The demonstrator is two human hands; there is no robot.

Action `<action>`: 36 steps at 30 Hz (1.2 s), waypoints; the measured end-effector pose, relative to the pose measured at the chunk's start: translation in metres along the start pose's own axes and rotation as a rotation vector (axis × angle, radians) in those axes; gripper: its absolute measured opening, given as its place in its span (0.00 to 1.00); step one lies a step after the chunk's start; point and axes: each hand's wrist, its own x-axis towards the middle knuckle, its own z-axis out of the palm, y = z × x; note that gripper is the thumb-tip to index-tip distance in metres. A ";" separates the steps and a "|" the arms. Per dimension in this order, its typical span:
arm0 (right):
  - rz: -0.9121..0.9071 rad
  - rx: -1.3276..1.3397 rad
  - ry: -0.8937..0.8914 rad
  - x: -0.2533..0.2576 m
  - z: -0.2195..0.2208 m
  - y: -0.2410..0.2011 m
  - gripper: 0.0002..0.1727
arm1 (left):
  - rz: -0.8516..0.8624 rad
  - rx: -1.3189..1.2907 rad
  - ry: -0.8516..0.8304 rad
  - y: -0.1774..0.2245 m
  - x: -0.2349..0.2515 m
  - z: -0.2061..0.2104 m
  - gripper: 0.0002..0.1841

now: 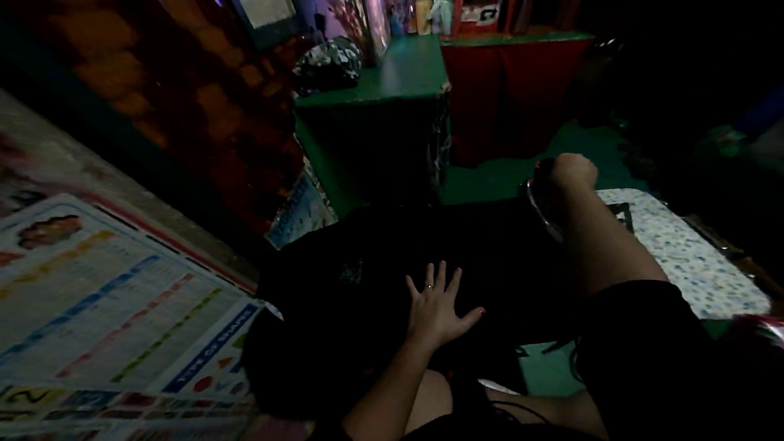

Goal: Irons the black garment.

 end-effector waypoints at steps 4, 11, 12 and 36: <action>-0.196 -0.044 -0.163 0.007 -0.006 0.018 0.28 | 0.008 -0.010 -0.005 0.000 -0.002 0.001 0.51; -0.404 -0.078 -0.287 -0.051 0.011 0.034 0.16 | 0.027 -0.182 0.079 -0.003 -0.013 0.003 0.51; -0.463 -0.063 -0.311 -0.072 0.006 0.035 0.17 | 0.030 -0.220 0.099 -0.003 -0.015 0.003 0.50; -0.287 -0.078 -0.151 -0.112 0.005 -0.056 0.21 | 0.056 -0.455 0.359 -0.019 -0.012 0.011 0.49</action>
